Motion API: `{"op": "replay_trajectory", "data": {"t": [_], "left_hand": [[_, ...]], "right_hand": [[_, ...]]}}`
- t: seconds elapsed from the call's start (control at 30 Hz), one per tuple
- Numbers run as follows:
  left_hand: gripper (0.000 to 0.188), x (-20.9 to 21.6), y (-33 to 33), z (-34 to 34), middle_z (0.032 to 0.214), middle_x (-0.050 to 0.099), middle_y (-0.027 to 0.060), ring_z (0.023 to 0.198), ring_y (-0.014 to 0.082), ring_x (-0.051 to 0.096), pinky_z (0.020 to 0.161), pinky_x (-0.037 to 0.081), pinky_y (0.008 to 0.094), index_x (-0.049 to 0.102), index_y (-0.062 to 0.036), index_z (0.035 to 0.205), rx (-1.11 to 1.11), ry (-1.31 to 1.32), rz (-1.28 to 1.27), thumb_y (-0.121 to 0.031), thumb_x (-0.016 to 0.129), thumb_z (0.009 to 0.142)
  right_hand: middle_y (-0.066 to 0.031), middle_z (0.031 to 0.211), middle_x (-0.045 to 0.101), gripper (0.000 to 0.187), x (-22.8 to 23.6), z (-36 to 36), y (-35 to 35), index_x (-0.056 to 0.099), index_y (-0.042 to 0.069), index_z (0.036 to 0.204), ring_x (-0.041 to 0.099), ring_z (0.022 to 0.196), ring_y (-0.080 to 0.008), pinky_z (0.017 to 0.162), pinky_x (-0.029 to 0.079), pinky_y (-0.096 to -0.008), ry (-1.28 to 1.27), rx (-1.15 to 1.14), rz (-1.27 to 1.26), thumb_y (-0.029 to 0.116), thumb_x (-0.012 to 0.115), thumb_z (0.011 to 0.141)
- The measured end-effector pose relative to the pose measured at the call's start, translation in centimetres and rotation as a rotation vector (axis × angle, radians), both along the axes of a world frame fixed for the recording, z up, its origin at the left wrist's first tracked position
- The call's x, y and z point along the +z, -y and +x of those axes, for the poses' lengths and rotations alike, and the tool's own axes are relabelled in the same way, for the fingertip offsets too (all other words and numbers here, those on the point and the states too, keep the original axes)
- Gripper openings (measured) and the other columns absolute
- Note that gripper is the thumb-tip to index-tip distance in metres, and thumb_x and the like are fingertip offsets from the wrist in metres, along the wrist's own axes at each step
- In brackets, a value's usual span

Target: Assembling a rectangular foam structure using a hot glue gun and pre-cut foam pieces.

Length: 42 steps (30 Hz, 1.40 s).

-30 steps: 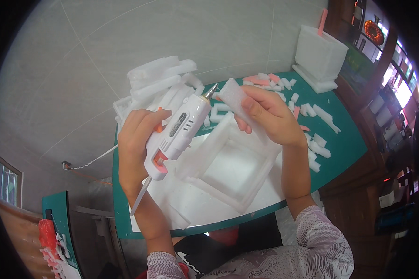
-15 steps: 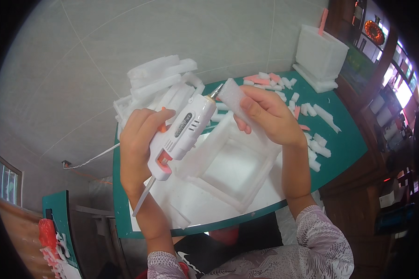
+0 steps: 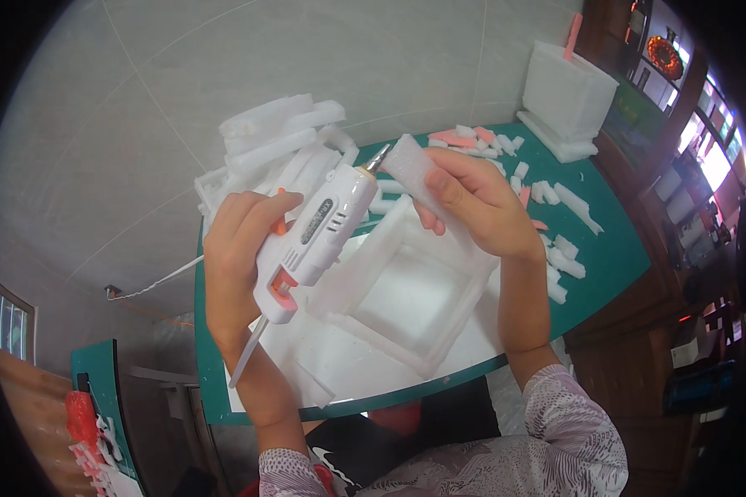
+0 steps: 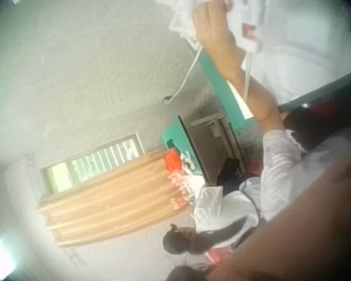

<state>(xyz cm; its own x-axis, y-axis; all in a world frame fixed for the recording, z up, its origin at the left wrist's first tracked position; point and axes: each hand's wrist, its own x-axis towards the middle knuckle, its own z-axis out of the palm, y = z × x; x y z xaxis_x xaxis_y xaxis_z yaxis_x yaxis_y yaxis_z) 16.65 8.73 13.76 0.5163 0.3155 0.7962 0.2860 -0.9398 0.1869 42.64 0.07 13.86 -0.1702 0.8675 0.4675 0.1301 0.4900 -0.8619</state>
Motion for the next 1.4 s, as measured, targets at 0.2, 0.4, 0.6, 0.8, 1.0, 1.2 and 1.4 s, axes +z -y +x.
{"op": "replay_trajectory", "data": {"t": [0.2, 0.4, 0.6, 0.8, 1.0, 1.2, 1.4], "left_hand": [[0.044, -0.3, -0.2, 0.1, 0.078, 0.053, 0.0108, 0.076, 0.0289, 0.052, 0.067, 0.042, 0.0354, 0.064, -0.0038, 0.101, 0.007, -0.008, -0.015, -0.019, 0.074, 0.061], [0.044, -0.2, -0.2, -0.1, 0.077, 0.052, 0.0099, 0.075, 0.0280, 0.052, 0.067, 0.041, 0.0349, 0.064, -0.0040, 0.101, -0.007, -0.002, -0.047, -0.023, 0.074, 0.063], [0.044, -0.4, -0.3, -0.4, 0.074, 0.050, 0.0082, 0.073, 0.0259, 0.052, 0.065, 0.041, 0.0344, 0.064, -0.0042, 0.101, -0.062, 0.029, -0.073, -0.031, 0.073, 0.067], [0.042, -0.4, 0.2, 0.0, 0.073, 0.050, 0.0074, 0.074, 0.0255, 0.053, 0.065, 0.041, 0.0334, 0.065, -0.0044, 0.099, -0.024, 0.021, -0.057, -0.032, 0.072, 0.068], [0.040, -0.3, -0.1, -0.3, 0.074, 0.051, 0.0071, 0.074, 0.0252, 0.053, 0.065, 0.041, 0.0333, 0.065, -0.0047, 0.099, -0.054, -0.009, -0.035, -0.025, 0.074, 0.065], [0.045, -0.1, 0.3, -0.1, 0.075, 0.052, 0.0072, 0.075, 0.0266, 0.053, 0.065, 0.041, 0.0336, 0.065, -0.0048, 0.099, -0.048, -0.005, -0.044, -0.014, 0.074, 0.055], [0.044, -0.2, 0.1, -0.2, 0.075, 0.052, 0.0072, 0.075, 0.0266, 0.053, 0.065, 0.041, 0.0334, 0.065, -0.0047, 0.099, -0.047, 0.002, -0.031, -0.020, 0.074, 0.059]], "right_hand": [[-0.0015, 0.076, 0.055, 0.032, -0.1, 0.0, 0.0, 0.059, -0.001, 0.106, 0.050, 0.064, -0.0062, 0.060, 0.042, -0.0210, 0.023, 0.013, 0.012, 0.027, 0.043, 0.104], [-0.0011, 0.072, 0.056, 0.033, 0.0, 0.2, 0.1, 0.059, -0.001, 0.116, 0.048, 0.060, -0.0057, 0.056, 0.041, -0.0203, 0.019, 0.061, -0.043, 0.026, 0.044, 0.103], [0.0003, 0.065, 0.052, 0.044, -0.2, 1.9, 0.4, 0.057, -0.006, 0.121, 0.040, 0.046, -0.0022, 0.042, 0.032, -0.0171, -0.190, 0.224, -0.240, 0.032, 0.045, 0.102], [0.0028, 0.058, 0.046, 0.050, 0.2, 1.4, 0.3, 0.056, -0.011, 0.119, 0.035, 0.038, -0.0005, 0.038, 0.027, -0.0165, -0.246, 0.319, -0.263, 0.034, 0.041, 0.103], [0.0014, 0.065, 0.048, 0.045, 0.0, 1.7, 0.2, 0.059, -0.003, 0.120, 0.035, 0.045, -0.0009, 0.039, 0.024, -0.0163, -0.268, 0.404, -0.281, 0.035, 0.046, 0.102], [0.0015, 0.065, 0.048, 0.046, -0.1, 1.5, 0.1, 0.060, -0.004, 0.118, 0.036, 0.044, -0.0010, 0.039, 0.024, -0.0161, -0.246, 0.400, -0.280, 0.037, 0.046, 0.102], [0.0020, 0.064, 0.047, 0.047, -0.1, 1.4, 0.1, 0.060, -0.004, 0.118, 0.036, 0.044, -0.0008, 0.039, 0.024, -0.0161, -0.246, 0.400, -0.290, 0.038, 0.046, 0.102]]}}
